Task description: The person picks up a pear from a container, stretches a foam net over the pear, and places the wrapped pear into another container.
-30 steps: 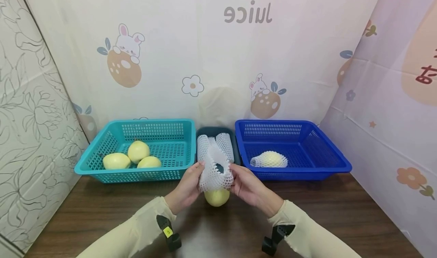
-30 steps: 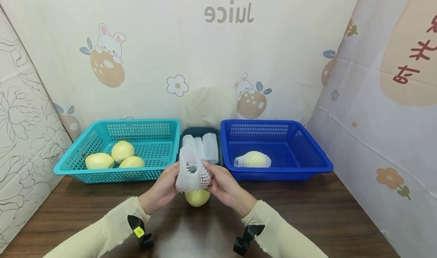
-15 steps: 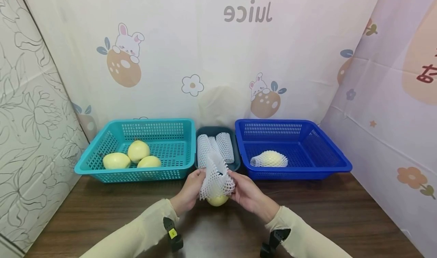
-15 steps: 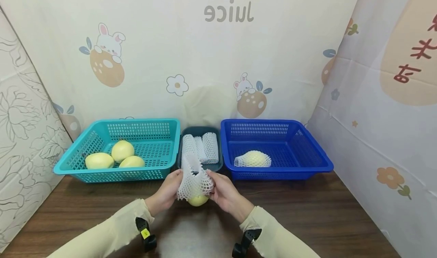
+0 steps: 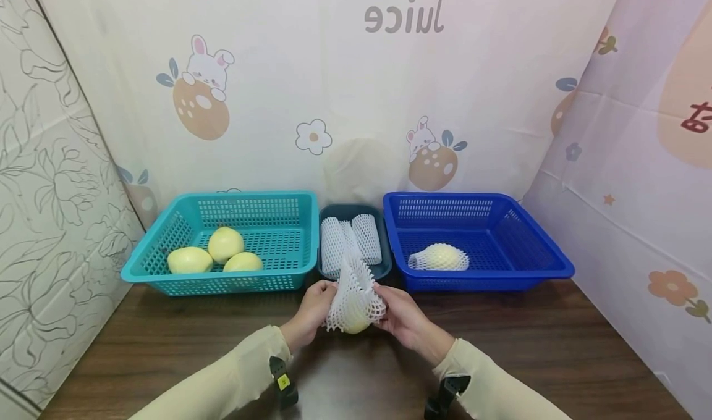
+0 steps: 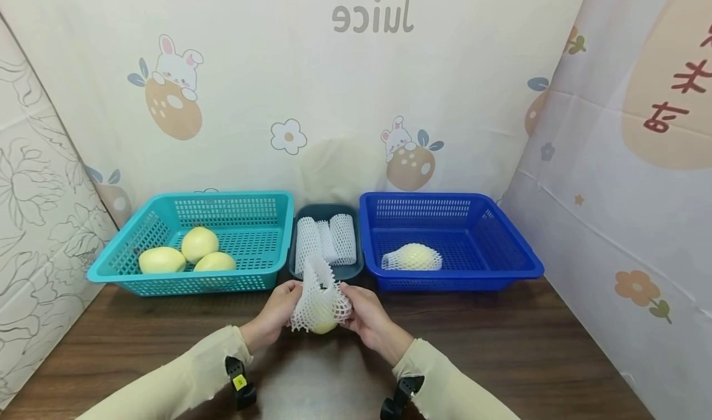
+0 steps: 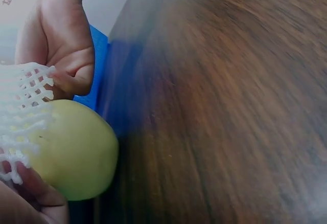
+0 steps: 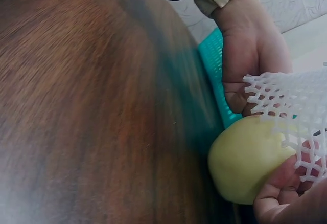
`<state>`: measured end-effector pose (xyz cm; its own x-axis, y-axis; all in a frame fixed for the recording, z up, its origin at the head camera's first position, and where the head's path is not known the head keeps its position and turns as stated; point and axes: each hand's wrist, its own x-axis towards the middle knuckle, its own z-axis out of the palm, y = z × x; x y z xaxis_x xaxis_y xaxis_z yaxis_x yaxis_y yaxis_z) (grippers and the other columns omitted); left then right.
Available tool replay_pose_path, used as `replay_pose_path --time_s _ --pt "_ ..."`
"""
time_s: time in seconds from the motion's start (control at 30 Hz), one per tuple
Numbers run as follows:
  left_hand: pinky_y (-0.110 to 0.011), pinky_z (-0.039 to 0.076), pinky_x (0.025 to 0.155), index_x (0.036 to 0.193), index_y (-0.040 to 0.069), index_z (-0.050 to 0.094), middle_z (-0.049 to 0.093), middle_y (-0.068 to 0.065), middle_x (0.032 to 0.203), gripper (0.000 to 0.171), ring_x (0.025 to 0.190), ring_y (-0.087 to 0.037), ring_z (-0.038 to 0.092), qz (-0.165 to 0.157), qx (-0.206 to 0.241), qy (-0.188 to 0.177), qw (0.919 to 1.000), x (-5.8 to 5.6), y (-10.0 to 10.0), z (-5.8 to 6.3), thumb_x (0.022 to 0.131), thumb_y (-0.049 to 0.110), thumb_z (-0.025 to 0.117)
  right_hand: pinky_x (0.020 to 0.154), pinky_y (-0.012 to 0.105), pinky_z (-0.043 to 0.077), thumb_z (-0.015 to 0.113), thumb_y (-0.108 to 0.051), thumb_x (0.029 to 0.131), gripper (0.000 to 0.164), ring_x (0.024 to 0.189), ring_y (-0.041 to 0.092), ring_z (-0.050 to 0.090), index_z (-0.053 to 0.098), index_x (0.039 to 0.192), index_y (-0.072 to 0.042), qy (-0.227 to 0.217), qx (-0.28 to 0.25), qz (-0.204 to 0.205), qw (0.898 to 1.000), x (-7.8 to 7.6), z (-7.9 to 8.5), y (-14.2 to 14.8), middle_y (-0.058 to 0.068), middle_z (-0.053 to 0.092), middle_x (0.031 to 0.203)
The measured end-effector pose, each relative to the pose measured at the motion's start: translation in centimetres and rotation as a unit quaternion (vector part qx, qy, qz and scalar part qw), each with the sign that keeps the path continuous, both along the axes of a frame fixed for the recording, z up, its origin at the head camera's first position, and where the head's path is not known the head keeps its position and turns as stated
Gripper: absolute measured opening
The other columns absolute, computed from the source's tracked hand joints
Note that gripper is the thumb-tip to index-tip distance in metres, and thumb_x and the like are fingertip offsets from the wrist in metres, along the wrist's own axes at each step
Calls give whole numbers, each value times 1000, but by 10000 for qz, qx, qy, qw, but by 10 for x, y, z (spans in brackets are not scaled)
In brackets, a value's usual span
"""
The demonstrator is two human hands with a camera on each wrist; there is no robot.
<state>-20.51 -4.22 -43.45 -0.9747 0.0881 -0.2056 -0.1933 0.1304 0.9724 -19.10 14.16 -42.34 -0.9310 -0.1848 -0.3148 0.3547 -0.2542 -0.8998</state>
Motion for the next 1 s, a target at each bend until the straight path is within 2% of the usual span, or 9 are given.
replay_pose_path --time_s 0.2,0.47,0.7,0.9,1.0 --pt "-43 44 86 112 -4 55 59 -13 104 30 95 -24 52 -83 -54 90 9999 1 -1 -11 102 21 41 62 28 44 49 -24 100 28 68 12 58 53 112 1 26 210 -90 9997 0 -11 -2 1 62 81" --pt "-42 45 84 110 -4 55 59 -12 102 28 92 -24 53 -19 -202 184 9996 0 -1 -21 102 19 40 59 28 43 48 -24 99 27 64 12 57 52 110 0 88 257 -294 9992 0 -27 -4 0 62 76" --pt "-42 46 83 108 -4 55 59 -12 98 27 89 -23 54 -20 -447 320 9985 -1 -1 -24 102 18 40 53 27 40 46 -20 100 16 56 12 50 53 97 -6 168 403 -494 9978 -1 -36 -5 -1 56 70" --pt "-40 46 79 104 -5 56 58 -12 94 25 86 -23 53 6 -677 367 9970 -2 -2 -28 102 15 41 48 25 42 46 -19 100 22 52 11 48 52 104 1 165 779 -508 9955 -3 -39 -6 1 54 68" --pt "-40 46 78 100 -4 57 59 -11 93 22 84 -22 54 -44 -1036 535 9932 -3 -2 -29 101 12 41 46 25 44 44 -15 100 23 51 11 49 50 108 6 210 1085 -481 9927 -4 -41 -7 2 52 67"
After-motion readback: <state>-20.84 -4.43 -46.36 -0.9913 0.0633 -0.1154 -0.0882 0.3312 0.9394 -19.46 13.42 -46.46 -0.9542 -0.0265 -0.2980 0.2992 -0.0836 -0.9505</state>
